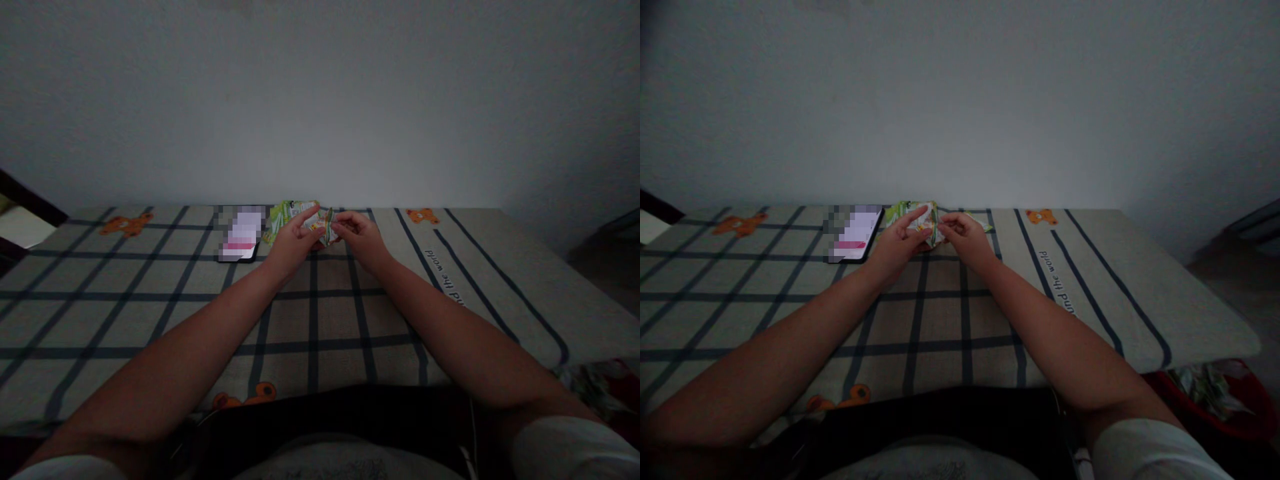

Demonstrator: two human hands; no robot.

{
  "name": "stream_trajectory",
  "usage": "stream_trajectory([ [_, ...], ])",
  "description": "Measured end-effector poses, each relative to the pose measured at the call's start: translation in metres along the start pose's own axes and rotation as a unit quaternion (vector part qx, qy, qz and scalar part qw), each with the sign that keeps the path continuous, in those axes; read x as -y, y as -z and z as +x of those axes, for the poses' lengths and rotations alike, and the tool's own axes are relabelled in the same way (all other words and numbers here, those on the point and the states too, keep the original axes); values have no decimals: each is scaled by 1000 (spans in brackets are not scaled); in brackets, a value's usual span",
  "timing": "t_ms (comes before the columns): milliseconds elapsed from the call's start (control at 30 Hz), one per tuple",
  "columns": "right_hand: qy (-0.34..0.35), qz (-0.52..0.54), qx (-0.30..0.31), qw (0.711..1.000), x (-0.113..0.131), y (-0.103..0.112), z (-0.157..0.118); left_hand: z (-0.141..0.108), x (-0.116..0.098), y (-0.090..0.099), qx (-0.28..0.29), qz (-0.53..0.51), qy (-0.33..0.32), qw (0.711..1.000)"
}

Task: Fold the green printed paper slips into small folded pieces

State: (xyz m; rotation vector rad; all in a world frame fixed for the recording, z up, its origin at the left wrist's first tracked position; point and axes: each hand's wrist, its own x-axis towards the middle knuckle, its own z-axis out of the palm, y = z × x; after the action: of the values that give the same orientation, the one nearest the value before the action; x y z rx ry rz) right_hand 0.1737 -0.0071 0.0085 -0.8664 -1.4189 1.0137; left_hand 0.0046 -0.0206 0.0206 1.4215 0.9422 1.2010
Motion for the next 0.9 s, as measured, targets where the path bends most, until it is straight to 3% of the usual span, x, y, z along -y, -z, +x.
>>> stream_trajectory([
  [233,10,-3,-9,1000,-1,-1,0,-1,-3,-4,-22,-53,31,998],
  [400,16,1,-41,999,2,1,0,-5,-9,-7,16,-103,80,991],
  [567,13,6,-33,999,2,1,1,-7,-11,-7,23,-79,66,994],
  [767,15,-17,-26,999,3,-1,0,-8,-13,-9,-18,-48,31,998],
  [900,23,-9,-35,999,4,1,-1,-7,-14,-10,-3,-85,54,995],
])
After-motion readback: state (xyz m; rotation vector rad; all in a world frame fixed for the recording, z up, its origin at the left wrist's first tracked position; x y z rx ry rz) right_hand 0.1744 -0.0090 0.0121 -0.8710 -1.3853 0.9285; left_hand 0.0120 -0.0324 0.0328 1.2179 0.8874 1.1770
